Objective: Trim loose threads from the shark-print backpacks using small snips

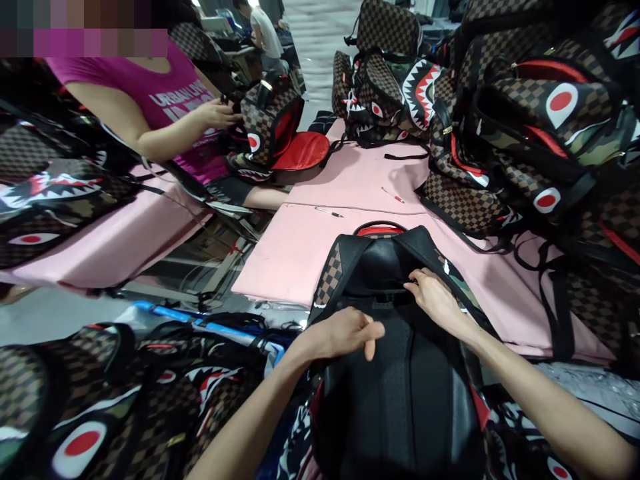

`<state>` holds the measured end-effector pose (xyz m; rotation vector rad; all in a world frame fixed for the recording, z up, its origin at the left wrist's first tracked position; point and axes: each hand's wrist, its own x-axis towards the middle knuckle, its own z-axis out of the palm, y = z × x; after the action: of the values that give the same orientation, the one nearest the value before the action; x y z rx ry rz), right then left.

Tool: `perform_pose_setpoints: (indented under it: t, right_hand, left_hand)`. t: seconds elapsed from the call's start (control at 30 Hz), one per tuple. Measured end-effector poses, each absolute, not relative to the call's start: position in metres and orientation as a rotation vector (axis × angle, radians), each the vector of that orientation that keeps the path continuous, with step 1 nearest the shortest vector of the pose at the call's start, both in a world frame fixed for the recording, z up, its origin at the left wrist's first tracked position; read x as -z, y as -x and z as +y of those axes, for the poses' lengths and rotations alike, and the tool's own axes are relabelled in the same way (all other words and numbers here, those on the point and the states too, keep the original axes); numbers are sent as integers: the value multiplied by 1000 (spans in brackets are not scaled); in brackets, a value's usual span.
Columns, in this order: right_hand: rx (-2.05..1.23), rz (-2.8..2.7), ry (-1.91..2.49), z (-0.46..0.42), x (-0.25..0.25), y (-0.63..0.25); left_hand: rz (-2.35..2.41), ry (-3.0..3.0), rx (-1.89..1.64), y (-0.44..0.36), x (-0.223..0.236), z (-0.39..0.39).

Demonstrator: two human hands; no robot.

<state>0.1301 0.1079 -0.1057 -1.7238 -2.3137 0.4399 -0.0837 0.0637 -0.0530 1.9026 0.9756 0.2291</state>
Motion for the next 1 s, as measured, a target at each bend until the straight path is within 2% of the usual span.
perform_pose_setpoints:
  t: [0.17, 0.3, 0.4, 0.57, 0.73, 0.87, 1.0]
  right_hand:
    - [-538, -2227, 1686, 111, 100, -133]
    - [-798, -1941, 1524, 112, 98, -146]
    - [-791, -1788, 1507, 108, 99, -151]
    - [-760, -2192, 1423, 106, 93, -126]
    - [-606, -2726, 1589, 125, 85, -102]
    - [-694, -2767, 1412, 118, 83, -123]
    - [-542, -2656, 1257, 86, 97, -149]
  left_hand:
    - [1564, -2303, -481, 72, 88, 65]
    - [1529, -2432, -471, 74, 128, 44]
    - [1517, -2472, -342, 77, 140, 24]
    - [1549, -2469, -295, 75, 142, 16]
    - [1549, -2500, -373, 78, 153, 20]
    - [1534, -2414, -421, 81, 152, 24]
    - [1377, -2232, -456, 90, 117, 22]
